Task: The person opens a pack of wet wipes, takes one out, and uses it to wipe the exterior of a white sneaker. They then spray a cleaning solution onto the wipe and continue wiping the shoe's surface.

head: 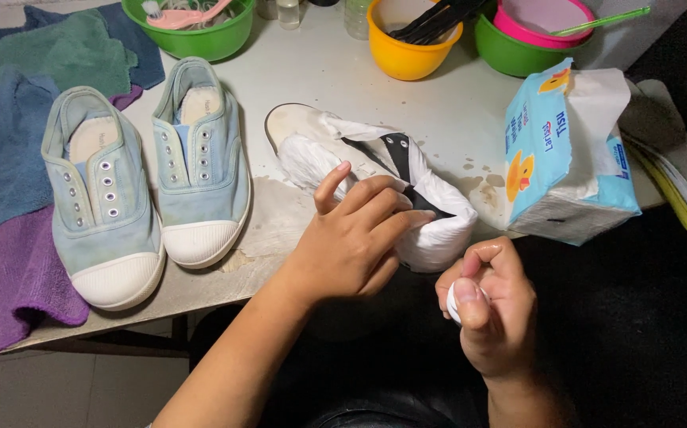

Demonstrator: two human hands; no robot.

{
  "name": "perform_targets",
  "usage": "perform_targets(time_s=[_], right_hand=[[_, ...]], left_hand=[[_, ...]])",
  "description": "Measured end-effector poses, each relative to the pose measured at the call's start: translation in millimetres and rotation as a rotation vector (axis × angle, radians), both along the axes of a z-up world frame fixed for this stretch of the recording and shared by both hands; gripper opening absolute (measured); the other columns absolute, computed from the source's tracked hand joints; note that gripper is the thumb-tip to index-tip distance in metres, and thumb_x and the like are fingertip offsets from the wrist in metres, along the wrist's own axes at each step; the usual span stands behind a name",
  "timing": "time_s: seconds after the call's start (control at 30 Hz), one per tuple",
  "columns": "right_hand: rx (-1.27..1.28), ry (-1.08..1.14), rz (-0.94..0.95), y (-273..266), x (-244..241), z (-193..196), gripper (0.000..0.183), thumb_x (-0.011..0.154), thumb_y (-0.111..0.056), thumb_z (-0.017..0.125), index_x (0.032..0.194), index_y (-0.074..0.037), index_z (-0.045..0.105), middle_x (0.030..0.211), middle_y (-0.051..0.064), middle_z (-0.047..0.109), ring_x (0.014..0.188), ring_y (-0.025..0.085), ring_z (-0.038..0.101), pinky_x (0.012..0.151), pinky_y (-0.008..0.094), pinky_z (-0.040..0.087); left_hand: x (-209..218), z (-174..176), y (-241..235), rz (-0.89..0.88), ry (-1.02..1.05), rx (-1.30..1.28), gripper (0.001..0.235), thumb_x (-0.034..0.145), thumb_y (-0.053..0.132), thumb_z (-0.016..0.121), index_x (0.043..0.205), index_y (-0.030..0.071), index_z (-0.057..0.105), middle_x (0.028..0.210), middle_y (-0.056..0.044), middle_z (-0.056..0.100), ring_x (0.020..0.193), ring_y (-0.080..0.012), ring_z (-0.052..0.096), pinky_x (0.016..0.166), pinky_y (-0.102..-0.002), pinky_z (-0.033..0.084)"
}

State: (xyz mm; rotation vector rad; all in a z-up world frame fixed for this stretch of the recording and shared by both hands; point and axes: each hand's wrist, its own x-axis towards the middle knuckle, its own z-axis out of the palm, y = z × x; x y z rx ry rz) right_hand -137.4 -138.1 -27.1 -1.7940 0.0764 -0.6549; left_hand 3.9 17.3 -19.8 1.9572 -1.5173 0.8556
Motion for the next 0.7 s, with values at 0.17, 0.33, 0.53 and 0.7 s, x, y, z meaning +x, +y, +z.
perform_targets(time_s=[0.17,0.33,0.53,0.7], right_hand=[[-0.086,0.078,-0.03,3.7,-3.3,2.6,0.028,0.089,-0.035,0.049,0.088,-0.007,0.044,0.056,0.006,0.057,0.05,0.013,0.048,0.051,0.026,0.04],[-0.074,0.047,-0.032,7.8,-2.6,-8.2,0.031,0.086,-0.036,0.051,0.089,-0.007,0.044,0.055,0.006,0.055,0.05,0.013,0.047,0.052,0.026,0.039],[-0.079,0.047,-0.018,8.9,-2.5,-21.6,0.03,0.088,-0.036,0.051,0.091,-0.007,0.045,0.057,0.006,0.056,0.051,0.013,0.049,0.053,0.026,0.041],[-0.112,0.031,-0.036,8.4,-3.6,-30.4,0.03,0.089,-0.037,0.053,0.089,-0.008,0.047,0.058,0.004,0.056,0.051,0.011,0.05,0.053,0.024,0.041]], left_hand=[[-2.2,1.4,0.7,-0.025,0.109,-0.049,0.046,0.079,0.013,0.052,0.124,0.018,0.062,0.102,0.004,0.067,0.126,-0.0213,0.061,0.119,-0.047,0.008],[-0.6,3.7,7.4,0.022,0.026,-0.078,0.026,0.085,0.017,0.055,0.108,0.019,0.066,0.111,0.001,0.066,0.134,-0.0265,0.058,0.118,-0.05,0.003],[-2.9,-2.1,11.3,0.17,-0.074,-0.102,0.042,0.09,0.025,0.048,0.128,0.027,0.067,0.139,0.003,0.062,0.146,-0.0258,0.046,0.121,-0.048,-0.001],[-12.7,-9.0,27.2,0.248,-0.139,-0.258,0.03,0.097,0.021,0.055,0.122,0.024,0.07,0.114,0.0,0.066,0.118,-0.0231,0.065,0.112,-0.043,0.018]])
